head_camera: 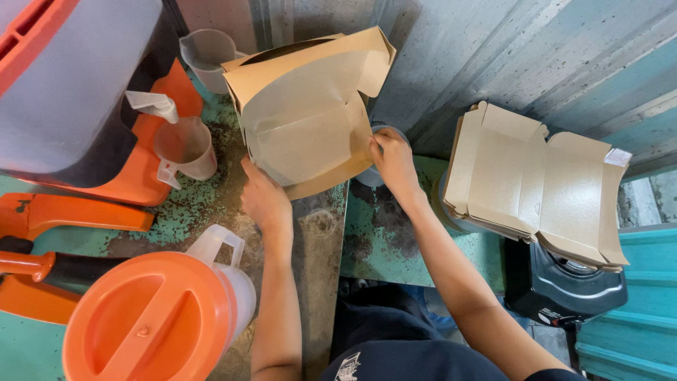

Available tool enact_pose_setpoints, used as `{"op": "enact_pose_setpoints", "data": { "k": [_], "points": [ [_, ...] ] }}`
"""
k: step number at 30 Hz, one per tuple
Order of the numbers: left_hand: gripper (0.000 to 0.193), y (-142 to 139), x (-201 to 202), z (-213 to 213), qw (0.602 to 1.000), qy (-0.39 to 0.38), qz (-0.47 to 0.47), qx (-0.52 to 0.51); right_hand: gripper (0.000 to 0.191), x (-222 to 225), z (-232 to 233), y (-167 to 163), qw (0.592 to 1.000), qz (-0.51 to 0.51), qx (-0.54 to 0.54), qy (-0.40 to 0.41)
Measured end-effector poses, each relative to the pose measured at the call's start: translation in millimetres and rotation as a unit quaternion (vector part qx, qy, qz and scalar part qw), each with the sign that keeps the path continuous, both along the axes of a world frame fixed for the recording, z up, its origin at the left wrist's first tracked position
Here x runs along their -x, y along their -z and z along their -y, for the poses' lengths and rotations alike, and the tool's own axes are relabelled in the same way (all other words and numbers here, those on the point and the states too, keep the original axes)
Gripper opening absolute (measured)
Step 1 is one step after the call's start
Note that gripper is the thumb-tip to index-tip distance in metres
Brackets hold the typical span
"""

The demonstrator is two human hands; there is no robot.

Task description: The person folds flat cardboard sheets into small paper boxes by hand, tucking flaps and securing them with small paper tabs. The person repeats this process multiple times, stacking the finished boxes on the table.

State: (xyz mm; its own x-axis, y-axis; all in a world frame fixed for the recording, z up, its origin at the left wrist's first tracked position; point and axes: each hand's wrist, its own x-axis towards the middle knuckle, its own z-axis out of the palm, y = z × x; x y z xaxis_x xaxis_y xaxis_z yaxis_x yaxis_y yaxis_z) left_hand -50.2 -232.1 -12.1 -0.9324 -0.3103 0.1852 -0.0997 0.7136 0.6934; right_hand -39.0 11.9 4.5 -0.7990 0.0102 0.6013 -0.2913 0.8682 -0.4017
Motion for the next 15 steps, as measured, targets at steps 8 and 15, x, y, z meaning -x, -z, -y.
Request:
{"op": "enact_pose_setpoints", "data": {
  "k": [8, 15],
  "points": [
    [0.091, -8, 5, 1, 0.999, 0.031, 0.014, 0.026, 0.043, 3, 6, 2, 0.992, 0.119, 0.023, 0.035],
    [0.077, -7, 14, -1, 0.997, 0.014, 0.034, 0.064, 0.043, 1, 9, -11, 0.991, 0.117, -0.030, 0.061]
  ]
}}
